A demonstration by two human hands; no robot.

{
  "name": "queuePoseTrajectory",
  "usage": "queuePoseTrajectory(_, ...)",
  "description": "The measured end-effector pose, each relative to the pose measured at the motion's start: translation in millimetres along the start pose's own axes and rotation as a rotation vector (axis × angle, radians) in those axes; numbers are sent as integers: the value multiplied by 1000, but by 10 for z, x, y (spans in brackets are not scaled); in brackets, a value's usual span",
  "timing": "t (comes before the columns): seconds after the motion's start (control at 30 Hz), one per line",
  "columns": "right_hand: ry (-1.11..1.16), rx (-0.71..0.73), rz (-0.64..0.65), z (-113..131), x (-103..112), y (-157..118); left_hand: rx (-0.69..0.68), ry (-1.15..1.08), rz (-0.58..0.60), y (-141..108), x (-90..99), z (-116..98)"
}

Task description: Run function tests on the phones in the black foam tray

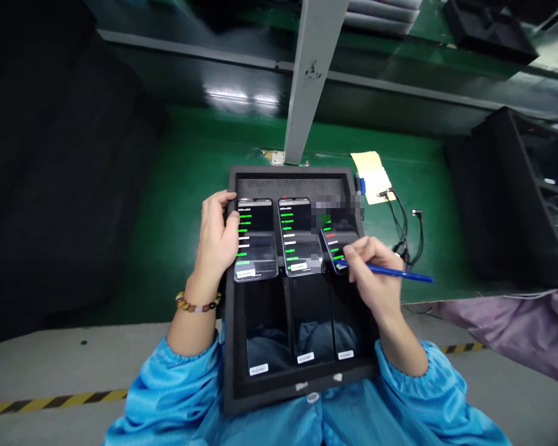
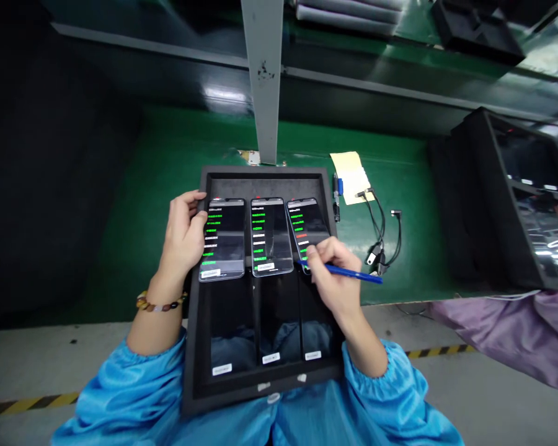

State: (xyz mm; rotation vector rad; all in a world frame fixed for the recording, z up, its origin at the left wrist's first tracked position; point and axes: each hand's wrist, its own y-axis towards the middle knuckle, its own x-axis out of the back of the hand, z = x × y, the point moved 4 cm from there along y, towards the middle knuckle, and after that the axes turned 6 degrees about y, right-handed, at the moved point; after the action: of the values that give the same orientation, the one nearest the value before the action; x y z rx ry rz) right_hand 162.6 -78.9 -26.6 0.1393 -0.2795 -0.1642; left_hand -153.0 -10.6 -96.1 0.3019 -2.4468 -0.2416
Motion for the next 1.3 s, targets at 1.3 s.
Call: queuePoseTrajectory(1.3, -9, 2, -318, -464, 415, -157, 62, 6, 0, 5, -2, 36)
